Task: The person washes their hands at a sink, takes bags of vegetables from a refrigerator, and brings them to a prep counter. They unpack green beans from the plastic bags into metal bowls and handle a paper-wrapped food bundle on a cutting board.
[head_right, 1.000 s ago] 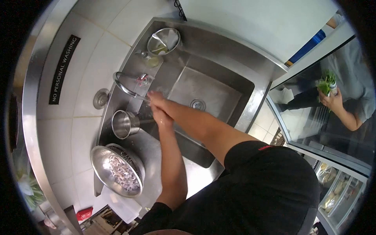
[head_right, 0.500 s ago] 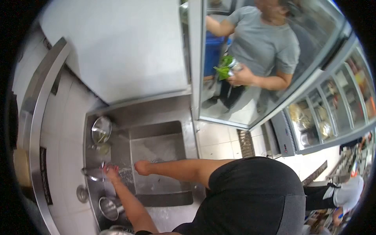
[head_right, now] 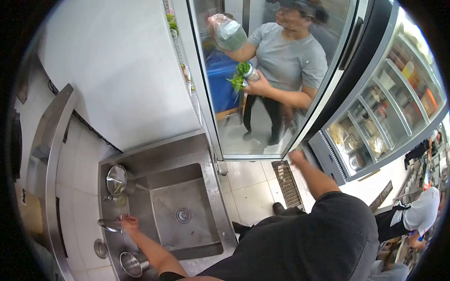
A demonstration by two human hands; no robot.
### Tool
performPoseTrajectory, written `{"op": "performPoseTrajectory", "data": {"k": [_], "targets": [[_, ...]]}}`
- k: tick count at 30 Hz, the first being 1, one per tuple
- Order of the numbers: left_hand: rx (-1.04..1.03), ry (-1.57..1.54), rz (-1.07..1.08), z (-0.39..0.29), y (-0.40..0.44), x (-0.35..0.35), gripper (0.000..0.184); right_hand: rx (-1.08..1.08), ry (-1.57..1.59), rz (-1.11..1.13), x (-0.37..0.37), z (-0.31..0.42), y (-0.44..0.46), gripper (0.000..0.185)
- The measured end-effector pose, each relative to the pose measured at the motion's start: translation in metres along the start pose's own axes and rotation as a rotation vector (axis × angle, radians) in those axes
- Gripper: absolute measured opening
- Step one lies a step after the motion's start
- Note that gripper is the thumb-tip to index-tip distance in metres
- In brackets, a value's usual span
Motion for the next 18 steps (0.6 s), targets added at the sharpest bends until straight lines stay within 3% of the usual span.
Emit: {"op": "performPoseTrajectory", "data": {"k": [1, 2, 4, 6, 7, 9, 10, 12, 13, 15, 18], "targets": [[-0.044, -0.031, -0.032, 0.006, -0.004, 0.005, 0.015, -0.138, 0.17, -0.052, 0.049, 0.024, -0.027, 0.021], [-0.089, -0.061, -0.061, 0.022, -0.008, 0.01, 0.012, -0.081, 0.307, -0.264, 0.074, 0.023, -0.002, 0.022], [-0.152, -0.01, -0.054, 0.057, -0.015, 0.02, 0.009, 0.037, 0.742, -0.3, 0.112, 0.035, 0.037, 0.024], [-0.177, 0.125, -0.035, 0.08, -0.046, 0.011, 0.008, 0.184, 0.786, -0.232, 0.134, 0.057, 0.048, 0.03], [-0.189, 0.178, -0.053, 0.094, -0.073, 0.002, 0.007, 0.202, 0.655, -0.178, 0.14, 0.057, 0.064, 0.032], [-0.163, 0.497, -0.304, 0.115, -0.09, 0.013, 0.012, 0.245, 0.394, -0.052, 0.142, 0.049, 0.095, 0.037], [-0.23, 0.516, -0.268, 0.123, -0.122, 0.007, 0.008, 0.208, 0.502, 0.263, 0.156, 0.068, 0.064, 0.049], [-0.422, 0.55, -0.252, 0.164, -0.176, -0.007, 0.013, 0.469, 0.463, 0.212, 0.155, 0.066, 0.083, 0.058], [-0.561, 0.578, -0.272, 0.176, -0.19, -0.008, 0.013, 0.471, 0.434, 0.262, 0.156, 0.069, 0.073, 0.059], [-0.588, 0.914, -0.232, 0.194, -0.268, -0.054, 0.011, 0.484, 0.385, 0.338, 0.183, 0.087, 0.043, 0.063], [-0.634, 0.973, -0.041, 0.239, -0.32, -0.07, 0.001, 0.762, 0.323, 0.387, 0.188, 0.07, 0.048, 0.062]]}}
Point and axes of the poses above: each hand's wrist, its own y-axis towards the middle knuckle, its own x-axis out of the back of the hand, z = x × y, the point moved 4 cm from there along y, towards the middle knuckle, and after that the axes turned 8 degrees about -x, right-handed, at the moved point
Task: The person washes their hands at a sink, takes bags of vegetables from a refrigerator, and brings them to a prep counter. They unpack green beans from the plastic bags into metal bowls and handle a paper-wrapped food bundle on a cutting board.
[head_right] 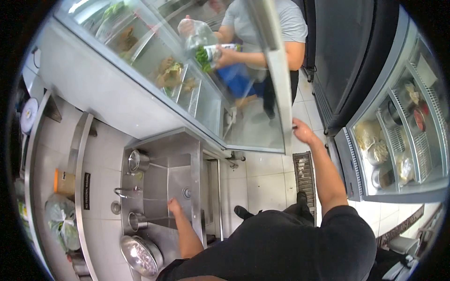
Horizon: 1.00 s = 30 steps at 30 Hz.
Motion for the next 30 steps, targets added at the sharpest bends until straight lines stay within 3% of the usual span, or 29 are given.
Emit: {"op": "performPoseTrajectory", "data": {"k": [4, 6, 9, 11, 13, 15, 16, 17, 18, 19, 20, 23, 25, 26, 28, 30], "targets": [[0.098, -0.097, 0.097, -0.084, -0.121, -0.058, 0.022, -0.104, 0.086, 0.222, -0.006, 0.013, -0.06, 0.043], [0.089, 0.007, 0.388, -0.127, -0.17, -0.091, 0.037, 0.0, -0.025, 0.367, -0.012, 0.001, -0.056, 0.034], [0.148, 0.117, 0.791, -0.186, -0.241, -0.128, 0.071, -0.028, -0.109, 0.338, -0.009, 0.02, -0.042, 0.026], [0.115, 0.147, 0.969, -0.21, -0.282, -0.142, 0.093, 0.002, 0.131, 0.187, 0.006, 0.077, -0.036, 0.028], [0.107, 0.279, 1.061, -0.259, -0.322, -0.15, 0.112, 0.376, 0.236, -0.08, 0.026, 0.156, -0.036, 0.04], [0.14, 0.363, 1.163, -0.249, -0.337, -0.156, 0.135, 0.491, 0.341, -0.18, 0.031, 0.209, -0.013, 0.05], [0.067, 0.304, 1.103, -0.241, -0.343, -0.156, 0.136, 0.423, 0.459, -0.092, 0.021, 0.221, 0.011, 0.063], [-0.006, 0.246, 1.04, -0.235, -0.353, -0.16, 0.137, 0.188, 0.622, 0.094, 0.01, 0.232, 0.035, 0.075], [-0.079, 0.192, 0.975, -0.23, -0.363, -0.164, 0.138, 0.074, 0.699, 0.108, -0.005, 0.246, 0.049, 0.086], [-0.28, 0.152, 0.835, -0.246, -0.372, -0.164, 0.142, -0.006, 0.728, 0.135, -0.026, 0.251, 0.073, 0.093], [-0.315, 0.155, 0.77, -0.259, -0.379, -0.167, 0.141, -0.086, 0.755, 0.154, -0.047, 0.252, 0.093, 0.1], [-0.443, 0.118, 0.633, -0.309, -0.377, -0.191, 0.136, -0.027, 0.621, 0.059, -0.09, 0.279, 0.108, 0.104], [-0.48, 0.089, 0.61, -0.32, -0.345, -0.194, 0.129, 0.006, 0.661, 0.2, -0.131, 0.239, 0.153, 0.093], [-0.502, 0.066, 0.6, -0.323, -0.334, -0.194, 0.126, 0.017, 0.539, 0.103, -0.118, 0.243, 0.15, 0.089], [-0.405, 0.023, 0.566, -0.321, -0.311, -0.191, 0.114, 0.043, 0.305, -0.094, -0.084, 0.261, 0.14, 0.081], [-0.292, 0.107, 0.605, -0.303, -0.288, -0.191, 0.103, 0.011, 0.48, -0.059, -0.083, 0.274, 0.113, 0.079]]}}
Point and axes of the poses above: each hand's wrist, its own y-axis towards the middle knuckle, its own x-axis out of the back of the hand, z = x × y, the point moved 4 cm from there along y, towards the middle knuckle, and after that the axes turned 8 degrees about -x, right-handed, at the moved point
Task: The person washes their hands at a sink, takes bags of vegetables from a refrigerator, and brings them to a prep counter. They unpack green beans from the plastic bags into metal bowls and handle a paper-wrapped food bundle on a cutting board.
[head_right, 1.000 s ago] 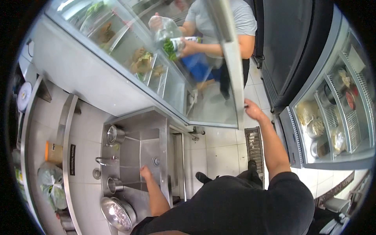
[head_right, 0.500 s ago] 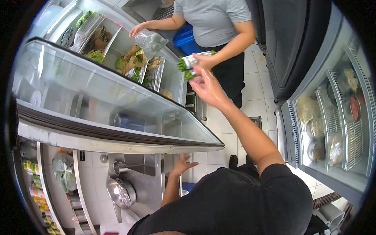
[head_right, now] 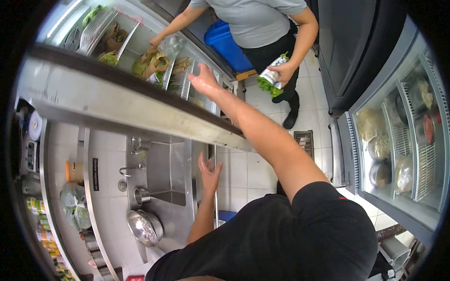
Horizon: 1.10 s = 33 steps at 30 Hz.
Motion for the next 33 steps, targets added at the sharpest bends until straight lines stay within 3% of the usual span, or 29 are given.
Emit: {"op": "performPoseTrajectory", "data": {"k": [3, 8, 13, 17, 20, 21, 24, 27, 31, 33], "targets": [[0.265, 0.091, 0.174, 0.068, 0.006, -0.006, 0.086, -0.088, 0.201, 0.062, -0.009, -0.035, 0.029, 0.082], [0.211, 0.363, 0.323, 0.089, -0.037, -0.036, 0.085, -0.152, 0.255, 0.095, 0.025, -0.044, 0.069, 0.096], [0.297, 0.302, 0.355, 0.096, -0.095, -0.087, 0.088, 0.04, 0.051, 0.099, 0.037, -0.016, 0.089, 0.11], [0.316, 0.411, 0.405, 0.112, -0.126, -0.103, 0.089, 0.025, -0.239, -0.055, 0.038, -0.006, 0.107, 0.136], [0.354, 0.419, 0.429, 0.135, -0.143, -0.101, 0.089, -0.058, -0.478, -0.161, 0.055, 0.017, 0.072, 0.142], [0.388, 0.412, 0.409, 0.133, -0.148, -0.098, 0.088, -0.012, -0.487, -0.285, 0.06, 0.01, 0.064, 0.124], [0.447, 0.407, 0.451, 0.147, -0.164, -0.095, 0.086, 0.01, -0.471, -0.112, 0.063, -0.034, 0.068, 0.08], [0.428, 0.442, 0.5, 0.17, -0.174, -0.095, 0.087, 0.021, -0.337, -0.278, 0.08, -0.072, 0.054, 0.04], [0.374, 0.396, 0.579, 0.187, -0.162, -0.093, 0.086, 0.256, -0.427, -0.418, 0.116, -0.1, 0.008, 0.029], [0.336, 0.39, 0.644, 0.182, -0.151, -0.093, 0.083, 0.263, -0.452, -0.475, 0.144, -0.101, -0.032, 0.029]]}}
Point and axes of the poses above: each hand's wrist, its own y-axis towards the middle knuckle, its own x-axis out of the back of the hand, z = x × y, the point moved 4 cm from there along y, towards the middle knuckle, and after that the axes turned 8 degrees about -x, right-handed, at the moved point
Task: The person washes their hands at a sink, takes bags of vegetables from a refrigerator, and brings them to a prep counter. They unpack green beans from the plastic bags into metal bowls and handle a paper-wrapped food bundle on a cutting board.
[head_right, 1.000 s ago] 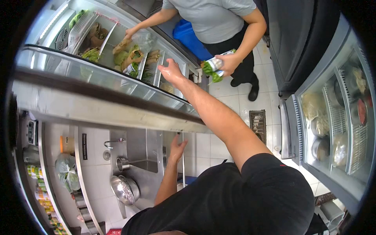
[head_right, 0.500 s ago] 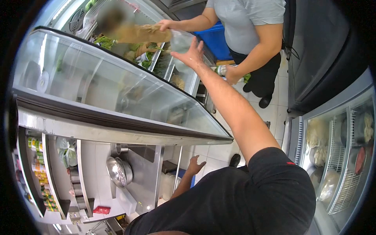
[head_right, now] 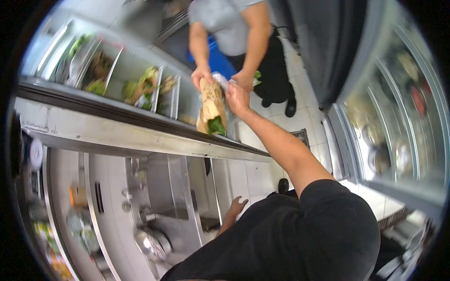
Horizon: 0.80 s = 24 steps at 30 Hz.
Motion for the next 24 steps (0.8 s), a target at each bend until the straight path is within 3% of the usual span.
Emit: {"op": "performPoseTrajectory", "data": {"k": [4, 9, 13, 17, 19, 20, 22, 24], "targets": [[-0.145, 0.078, 0.212, -0.008, 0.03, 0.009, 0.081, 0.022, -0.048, -0.196, 0.079, -0.018, -0.048, 0.029], [-0.31, 0.294, 0.424, -0.031, 0.069, 0.011, 0.079, 0.012, -0.159, -0.261, 0.175, -0.03, -0.124, 0.033], [-0.396, 0.206, 0.519, -0.079, 0.093, -0.007, 0.071, -0.084, -0.152, -0.335, 0.264, -0.068, -0.218, 0.033], [-0.407, 0.115, 0.69, -0.186, 0.054, -0.03, 0.063, -0.227, -0.146, -0.359, 0.348, -0.091, -0.329, 0.033], [-0.554, 0.139, 0.802, -0.253, 0.015, -0.049, 0.069, -0.28, -0.246, -0.393, 0.394, -0.096, -0.389, 0.032], [-0.637, 0.14, 0.843, -0.284, -0.001, -0.064, 0.072, -0.282, -0.399, -0.557, 0.405, -0.121, -0.422, 0.027], [-0.815, 0.123, 0.915, -0.351, -0.05, -0.101, 0.077, -0.302, -0.279, -0.499, 0.46, -0.114, -0.479, 0.022], [-0.993, 0.097, 1.005, -0.419, -0.118, -0.146, 0.083, -0.431, -0.261, -0.589, 0.51, -0.121, -0.536, 0.02]]}}
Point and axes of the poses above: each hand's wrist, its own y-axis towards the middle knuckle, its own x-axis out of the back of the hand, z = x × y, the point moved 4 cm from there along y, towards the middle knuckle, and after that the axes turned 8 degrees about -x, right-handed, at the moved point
